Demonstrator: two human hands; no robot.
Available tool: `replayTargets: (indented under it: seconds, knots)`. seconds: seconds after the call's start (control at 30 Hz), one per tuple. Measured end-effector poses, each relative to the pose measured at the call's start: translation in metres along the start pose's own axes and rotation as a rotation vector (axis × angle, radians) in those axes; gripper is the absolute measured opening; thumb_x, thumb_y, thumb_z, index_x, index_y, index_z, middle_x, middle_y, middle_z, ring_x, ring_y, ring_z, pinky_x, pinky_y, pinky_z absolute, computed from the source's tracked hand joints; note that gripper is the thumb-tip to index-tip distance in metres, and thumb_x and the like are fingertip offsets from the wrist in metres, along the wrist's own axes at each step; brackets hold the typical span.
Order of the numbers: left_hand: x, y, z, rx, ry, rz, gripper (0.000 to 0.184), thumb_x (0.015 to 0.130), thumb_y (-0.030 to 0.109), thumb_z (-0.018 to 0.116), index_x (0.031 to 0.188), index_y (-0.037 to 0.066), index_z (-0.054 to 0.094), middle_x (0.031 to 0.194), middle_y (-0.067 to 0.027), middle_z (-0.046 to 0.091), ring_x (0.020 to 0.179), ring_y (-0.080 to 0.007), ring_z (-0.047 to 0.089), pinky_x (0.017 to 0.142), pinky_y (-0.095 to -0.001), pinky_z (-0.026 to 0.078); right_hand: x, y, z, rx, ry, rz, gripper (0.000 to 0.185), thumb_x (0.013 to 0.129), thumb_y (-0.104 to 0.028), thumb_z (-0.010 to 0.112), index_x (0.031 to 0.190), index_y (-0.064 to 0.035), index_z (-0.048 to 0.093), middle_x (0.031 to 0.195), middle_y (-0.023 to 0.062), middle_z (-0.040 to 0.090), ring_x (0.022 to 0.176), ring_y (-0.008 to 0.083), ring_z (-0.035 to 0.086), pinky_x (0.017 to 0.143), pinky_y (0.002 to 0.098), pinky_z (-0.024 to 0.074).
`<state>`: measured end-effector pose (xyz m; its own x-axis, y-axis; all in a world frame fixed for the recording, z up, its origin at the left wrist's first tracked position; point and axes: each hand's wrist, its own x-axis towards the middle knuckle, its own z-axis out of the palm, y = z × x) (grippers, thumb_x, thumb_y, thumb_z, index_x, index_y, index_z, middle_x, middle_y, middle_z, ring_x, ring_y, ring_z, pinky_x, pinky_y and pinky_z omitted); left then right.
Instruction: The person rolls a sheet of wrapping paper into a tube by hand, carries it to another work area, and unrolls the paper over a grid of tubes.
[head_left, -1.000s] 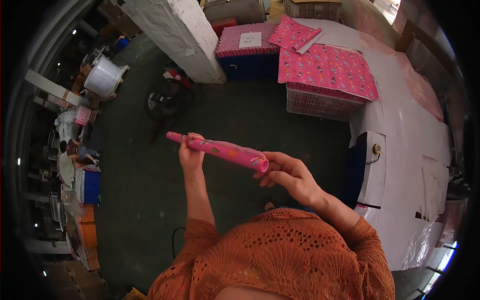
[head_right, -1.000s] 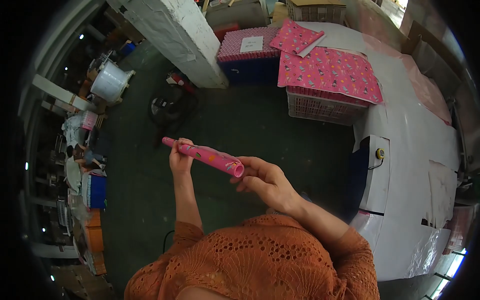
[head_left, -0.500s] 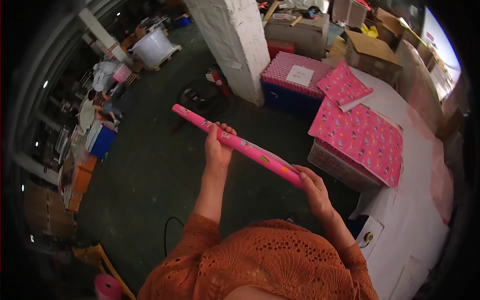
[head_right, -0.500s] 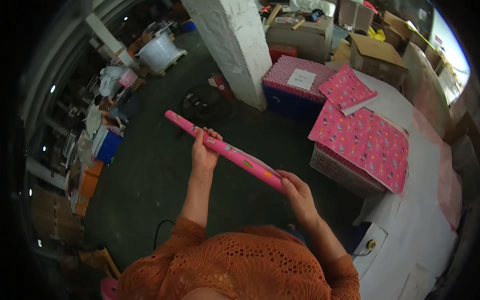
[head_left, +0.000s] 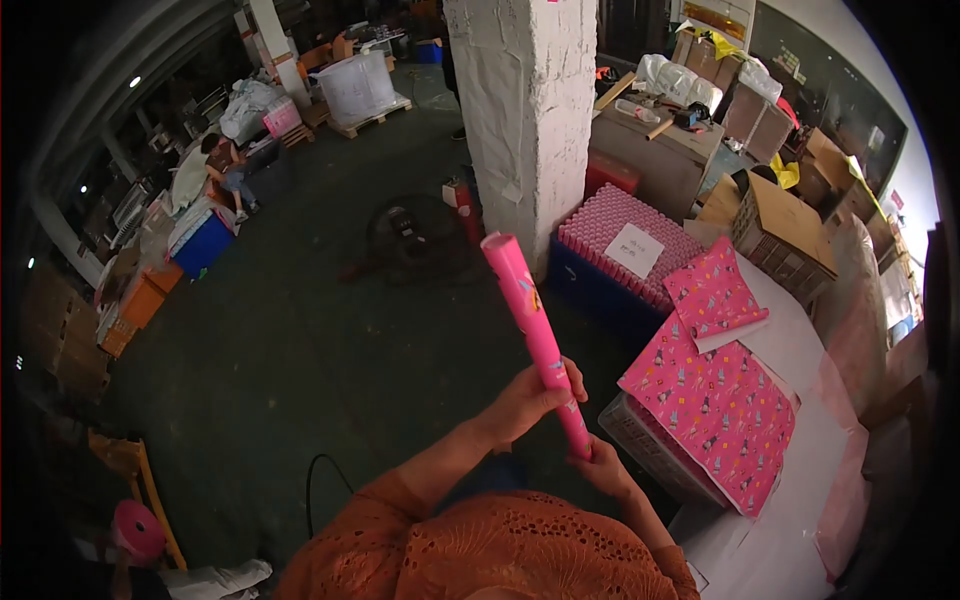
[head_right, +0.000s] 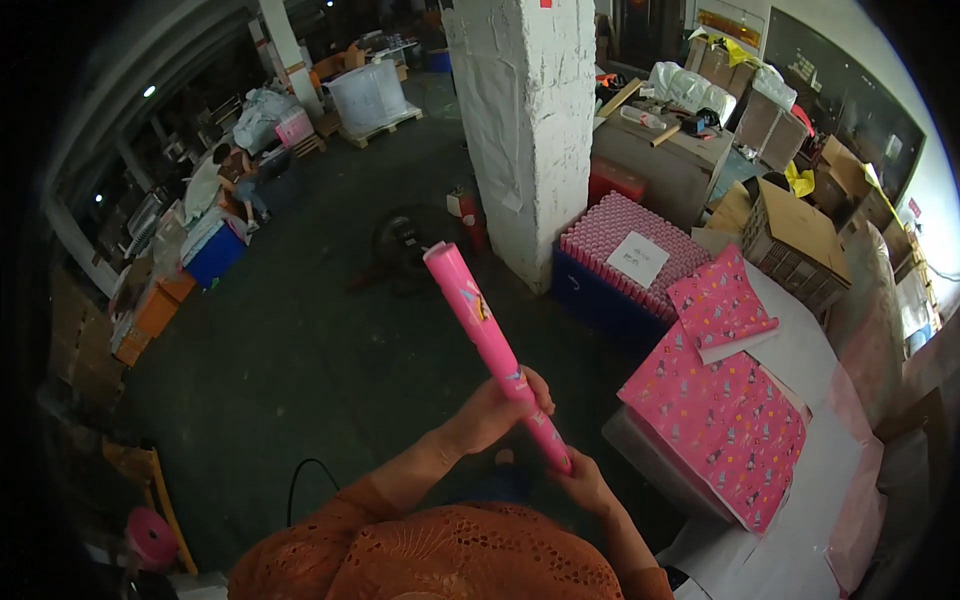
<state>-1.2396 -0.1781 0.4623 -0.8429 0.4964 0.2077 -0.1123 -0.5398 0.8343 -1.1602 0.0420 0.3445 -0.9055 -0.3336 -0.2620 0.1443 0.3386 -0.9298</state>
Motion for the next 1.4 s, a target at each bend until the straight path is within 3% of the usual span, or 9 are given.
replayTargets:
  seconds: [0.37,0.5,0.6,0.8,0.9,1.0,1.2,1.3,1.4]
  knots:
    - [0.12,0.021,-0.084,0.059,-0.33,-0.104,0.024,0.096,0.005,0.06,0.119,0.005,0.053,0.111,-0.0059,0.059,0.106,-0.015,0.058,0.093,-0.0318,0.049,0.149,-0.005,-0.041,0.253,-0.101,0.207,0.026,0.088,-0.008,0.069,0.114,-0.0062,0.064,0.099,-0.0023,0.063,0.092,0.0093,0.058,0.084,0.0262,0.0482]
    - [0.16,0.0,-0.12,0.139,-0.13,-0.095,0.027,0.098,0.009,0.059,0.123,0.005,0.052,0.106,-0.0054,0.06,0.101,-0.016,0.06,0.093,-0.0327,0.049,0.178,0.002,-0.053,0.297,-0.071,0.242,0.022,0.087,-0.011,0.072,0.107,-0.0061,0.065,0.096,-0.0008,0.064,0.087,0.0122,0.061,0.078,0.0292,0.0509]
    - [0.193,0.003,-0.133,0.03,0.112,-0.1,0.027,0.098,0.012,0.057,0.125,0.007,0.051,0.103,-0.0059,0.061,0.099,-0.0183,0.061,0.093,-0.0352,0.05,0.197,-0.032,-0.064,-0.207,0.265,0.198,0.026,0.087,-0.02,0.074,0.107,-0.0053,0.065,0.088,0.0011,0.064,0.08,0.0106,0.059,0.075,0.0273,0.0503]
    - [0.274,0.007,-0.168,-0.223,0.133,-0.202,0.025,0.098,0.013,0.058,0.121,0.007,0.052,0.095,-0.0061,0.061,0.092,-0.0203,0.062,0.09,-0.0381,0.052,0.238,-0.064,-0.128,0.161,-0.124,0.464,0.034,0.086,-0.027,0.075,0.107,-0.0033,0.064,0.078,0.0033,0.062,0.072,0.0143,0.061,0.067,0.0326,0.0509]
    - [0.327,-0.028,-0.184,-0.216,0.278,-0.192,0.025,0.099,0.013,0.058,0.122,0.008,0.052,0.093,-0.0053,0.06,0.09,-0.0201,0.061,0.091,-0.0393,0.052,0.263,-0.053,-0.156,0.16,0.043,0.258,0.033,0.086,-0.028,0.075,0.106,-0.0036,0.064,0.077,0.0025,0.062,0.072,0.0155,0.062,0.065,0.0332,0.0508]
    - [0.383,-0.06,-0.194,-0.216,0.372,-0.194,0.022,0.099,0.012,0.057,0.121,0.01,0.053,0.094,-0.0044,0.06,0.092,-0.0204,0.061,0.093,-0.0418,0.051,0.294,-0.019,-0.203,-0.427,0.325,0.079,0.034,0.089,-0.029,0.072,0.11,-0.0038,0.063,0.08,0.0011,0.061,0.072,0.0124,0.061,0.064,0.0287,0.05]
    - [0.506,-0.103,-0.171,-0.389,0.154,-0.412,0.012,0.101,0.014,0.056,0.112,0.01,0.056,0.097,-0.0051,0.062,0.094,-0.0208,0.061,0.095,-0.0419,0.051,0.31,0.0,-0.306,0.435,-0.107,0.298,0.03,0.088,-0.027,0.074,0.1,-0.0034,0.06,0.076,0.0005,0.058,0.066,0.0129,0.059,0.058,0.032,0.0485]
    - [0.554,-0.146,-0.16,-0.277,0.214,-0.452,0.013,0.101,0.015,0.055,0.113,0.009,0.056,0.099,-0.0058,0.063,0.095,-0.0218,0.063,0.095,-0.0424,0.051,0.314,0.019,-0.331,0.377,0.098,0.31,0.034,0.089,-0.03,0.071,0.11,-0.005,0.062,0.079,0.0024,0.061,0.07,0.0159,0.061,0.063,0.0351,0.0506]
    - [0.592,-0.168,-0.143,-0.145,0.322,-0.516,0.015,0.101,0.016,0.055,0.114,0.007,0.055,0.099,-0.0067,0.064,0.096,-0.0231,0.064,0.093,-0.0433,0.053,0.323,0.026,-0.356,-0.344,0.433,0.301,0.033,0.09,-0.03,0.07,0.113,-0.007,0.062,0.08,0.0003,0.06,0.07,0.0109,0.059,0.059,0.0292,0.0488]
